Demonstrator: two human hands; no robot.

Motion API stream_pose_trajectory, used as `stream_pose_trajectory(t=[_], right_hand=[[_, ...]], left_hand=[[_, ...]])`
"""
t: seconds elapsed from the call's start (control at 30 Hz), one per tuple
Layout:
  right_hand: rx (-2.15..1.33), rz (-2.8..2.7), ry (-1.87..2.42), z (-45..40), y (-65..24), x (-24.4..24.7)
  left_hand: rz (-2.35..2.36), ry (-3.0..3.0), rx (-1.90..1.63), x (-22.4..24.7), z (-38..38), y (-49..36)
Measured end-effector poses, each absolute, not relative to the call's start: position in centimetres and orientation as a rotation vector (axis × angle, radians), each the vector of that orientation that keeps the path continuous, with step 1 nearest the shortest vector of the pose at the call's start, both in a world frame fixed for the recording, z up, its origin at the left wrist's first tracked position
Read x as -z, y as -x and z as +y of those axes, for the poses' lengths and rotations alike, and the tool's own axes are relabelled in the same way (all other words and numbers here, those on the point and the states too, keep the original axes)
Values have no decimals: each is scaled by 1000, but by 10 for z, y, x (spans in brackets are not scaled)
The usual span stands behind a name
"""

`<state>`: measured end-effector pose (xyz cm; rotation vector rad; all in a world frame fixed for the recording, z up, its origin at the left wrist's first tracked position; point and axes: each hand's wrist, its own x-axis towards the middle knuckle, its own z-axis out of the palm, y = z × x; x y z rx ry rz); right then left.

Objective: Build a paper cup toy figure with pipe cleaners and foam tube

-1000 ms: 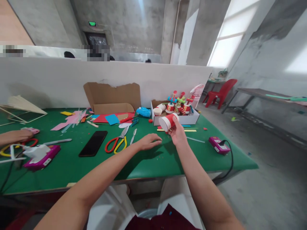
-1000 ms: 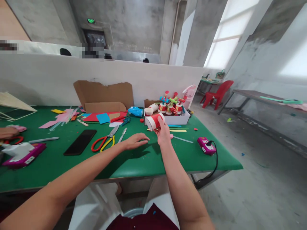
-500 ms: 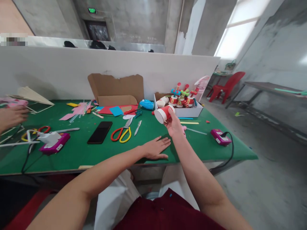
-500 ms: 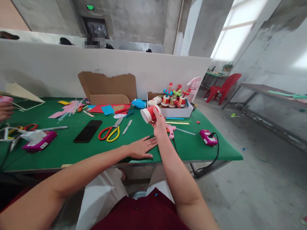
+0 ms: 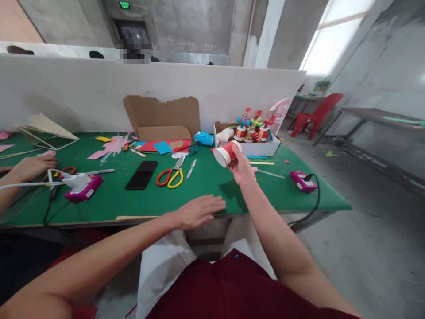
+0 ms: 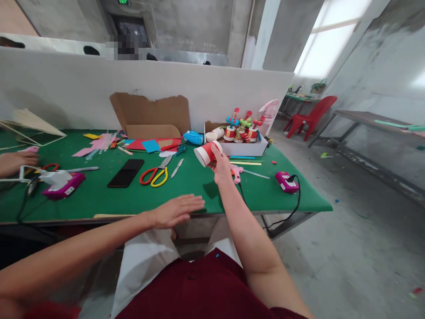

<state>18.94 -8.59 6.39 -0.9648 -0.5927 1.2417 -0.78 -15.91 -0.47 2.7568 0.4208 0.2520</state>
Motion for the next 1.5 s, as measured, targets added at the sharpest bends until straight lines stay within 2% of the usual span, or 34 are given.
stream_pose_trajectory(t=[0.1, 0.17, 0.33, 0.5, 0.57, 0.63, 0.77, 0.87, 0.93, 1.1, 1.3, 1.5], right_hand=[[-1247, -598, 978, -85, -187, -64], [-1259, -614, 964, -84, -183, -62], [-1293, -609, 981, -77, -171, -56], [-1272, -722, 1041, -66, -164, -44], [-1178, -827, 1096, -61, -164, -37], [-1028, -932, 1172, -55, -166, -29], [-777, -1161, 1349, -42, -164, -16], [-700, -1323, 1409, -33, -160, -7], [-681, -1403, 1397, -30, -158, -2], [-641, -1502, 1326, -31, -159, 10], [-659, -1588, 1301, -32, -161, 16], [-870, -1610, 1178, -30, -163, 19]], left_hand=[[858, -2788, -177, 10, -135, 9], [918, -2808, -58, 13, -126, 2], [562, -2906, -79, 11, -143, -26], [-18, -2919, -99, 21, -183, -25], [27, -2903, -140, 23, -191, -16], [294, -2913, -239, 17, -187, -7], [1362, -2703, -396, -19, -138, 5], [1954, -2443, -226, -34, -90, 9], [2075, -2315, -144, -30, -64, 8], [2038, -2223, -181, -4, -20, -3], [2037, -2191, -331, -9, 24, -2], [1549, -1924, -1006, 4, 14, 12]])
